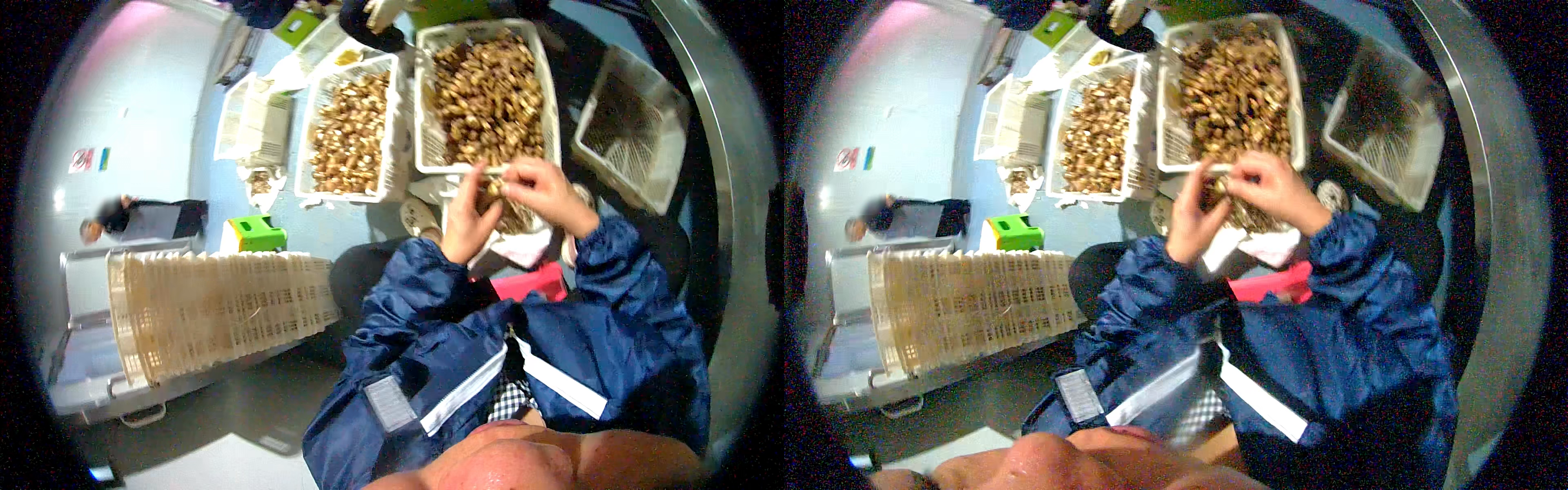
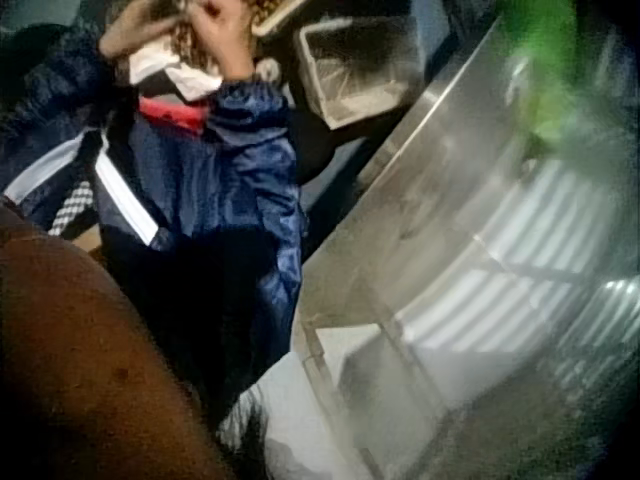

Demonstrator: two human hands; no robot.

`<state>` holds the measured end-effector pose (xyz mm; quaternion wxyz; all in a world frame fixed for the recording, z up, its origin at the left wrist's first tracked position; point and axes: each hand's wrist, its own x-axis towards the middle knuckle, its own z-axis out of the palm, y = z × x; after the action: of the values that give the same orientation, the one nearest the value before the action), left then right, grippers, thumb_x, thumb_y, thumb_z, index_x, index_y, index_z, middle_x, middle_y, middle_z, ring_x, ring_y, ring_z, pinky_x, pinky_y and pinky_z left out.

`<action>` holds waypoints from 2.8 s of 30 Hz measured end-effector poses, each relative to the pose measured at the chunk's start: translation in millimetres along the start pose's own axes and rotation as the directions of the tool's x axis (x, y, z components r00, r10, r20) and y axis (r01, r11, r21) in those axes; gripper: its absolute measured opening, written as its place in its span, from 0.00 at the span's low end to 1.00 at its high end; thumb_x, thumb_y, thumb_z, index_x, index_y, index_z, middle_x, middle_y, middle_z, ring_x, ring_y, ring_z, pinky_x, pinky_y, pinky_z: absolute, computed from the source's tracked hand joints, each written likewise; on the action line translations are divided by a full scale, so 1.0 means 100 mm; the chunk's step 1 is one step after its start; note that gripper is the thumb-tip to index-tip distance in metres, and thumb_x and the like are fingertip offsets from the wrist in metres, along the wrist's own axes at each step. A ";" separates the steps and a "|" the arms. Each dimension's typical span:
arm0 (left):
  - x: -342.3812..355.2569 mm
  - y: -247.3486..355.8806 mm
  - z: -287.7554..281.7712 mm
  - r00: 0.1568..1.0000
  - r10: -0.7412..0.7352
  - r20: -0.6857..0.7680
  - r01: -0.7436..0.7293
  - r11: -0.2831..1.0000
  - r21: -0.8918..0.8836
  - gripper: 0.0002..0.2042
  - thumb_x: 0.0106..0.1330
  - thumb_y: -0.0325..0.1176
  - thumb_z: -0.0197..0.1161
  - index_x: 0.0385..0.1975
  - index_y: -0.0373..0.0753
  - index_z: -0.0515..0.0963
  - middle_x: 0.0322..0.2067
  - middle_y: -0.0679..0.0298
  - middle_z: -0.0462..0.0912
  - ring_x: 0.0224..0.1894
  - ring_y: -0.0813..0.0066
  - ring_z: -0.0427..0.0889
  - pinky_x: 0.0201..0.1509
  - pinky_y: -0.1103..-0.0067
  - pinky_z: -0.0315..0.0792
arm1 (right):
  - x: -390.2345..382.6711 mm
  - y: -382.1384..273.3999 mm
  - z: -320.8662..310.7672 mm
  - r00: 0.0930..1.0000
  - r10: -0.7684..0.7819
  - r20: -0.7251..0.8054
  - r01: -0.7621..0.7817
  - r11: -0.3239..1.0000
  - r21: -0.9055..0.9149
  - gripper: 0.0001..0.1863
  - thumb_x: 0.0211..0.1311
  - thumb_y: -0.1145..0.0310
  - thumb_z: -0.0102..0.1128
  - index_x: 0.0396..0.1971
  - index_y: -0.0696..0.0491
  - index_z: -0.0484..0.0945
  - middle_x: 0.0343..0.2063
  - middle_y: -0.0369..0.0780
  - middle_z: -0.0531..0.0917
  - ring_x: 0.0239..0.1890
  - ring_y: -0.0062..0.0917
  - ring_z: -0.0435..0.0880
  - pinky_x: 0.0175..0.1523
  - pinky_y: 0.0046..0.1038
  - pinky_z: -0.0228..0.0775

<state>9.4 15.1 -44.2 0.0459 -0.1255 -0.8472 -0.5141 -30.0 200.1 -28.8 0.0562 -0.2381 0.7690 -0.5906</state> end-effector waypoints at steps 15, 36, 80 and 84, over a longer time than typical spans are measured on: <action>0.03 0.10 -0.05 0.909 -0.303 0.287 0.417 0.668 -0.617 0.20 0.65 0.22 0.58 0.58 0.30 0.68 0.50 0.60 0.77 0.48 0.75 0.77 0.51 0.79 0.73 | -0.04 -0.02 -0.04 0.983 -0.185 -0.017 0.182 0.976 -0.118 0.08 0.56 0.69 0.63 0.27 0.59 0.78 0.32 0.42 0.79 0.37 0.31 0.80 0.40 0.28 0.70; 0.05 0.02 -0.02 0.986 0.167 -0.021 -0.165 0.983 0.080 0.26 0.54 0.16 0.63 0.56 0.36 0.71 0.44 0.56 0.81 0.42 0.73 0.82 0.43 0.80 0.75 | -0.09 -0.06 -0.07 0.993 -0.107 -0.054 0.102 0.990 -0.100 0.09 0.55 0.68 0.64 0.24 0.58 0.79 0.30 0.41 0.82 0.33 0.28 0.81 0.38 0.25 0.71; 0.04 0.03 -0.10 0.981 0.058 0.184 -0.016 0.975 -0.220 0.31 0.56 0.11 0.50 0.64 0.31 0.59 0.57 0.51 0.70 0.60 0.64 0.69 0.64 0.73 0.61 | -0.09 -0.07 -0.02 0.993 0.035 0.109 -0.068 0.946 0.318 0.09 0.58 0.68 0.64 0.30 0.59 0.82 0.28 0.35 0.81 0.31 0.15 0.78 0.37 0.19 0.69; 0.03 0.02 -0.05 0.976 0.034 0.215 0.026 0.962 -0.270 0.31 0.56 0.12 0.48 0.64 0.32 0.58 0.57 0.51 0.70 0.60 0.64 0.69 0.64 0.73 0.62 | -0.12 -0.10 -0.06 0.971 0.211 0.114 -0.234 0.935 0.266 0.08 0.58 0.69 0.64 0.31 0.59 0.82 0.27 0.35 0.81 0.30 0.15 0.77 0.35 0.20 0.69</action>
<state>6.9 12.1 -40.1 -0.0637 -0.1879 -0.7684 -0.6084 -18.8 208.2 -19.8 0.1877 -0.1640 0.6975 -0.6719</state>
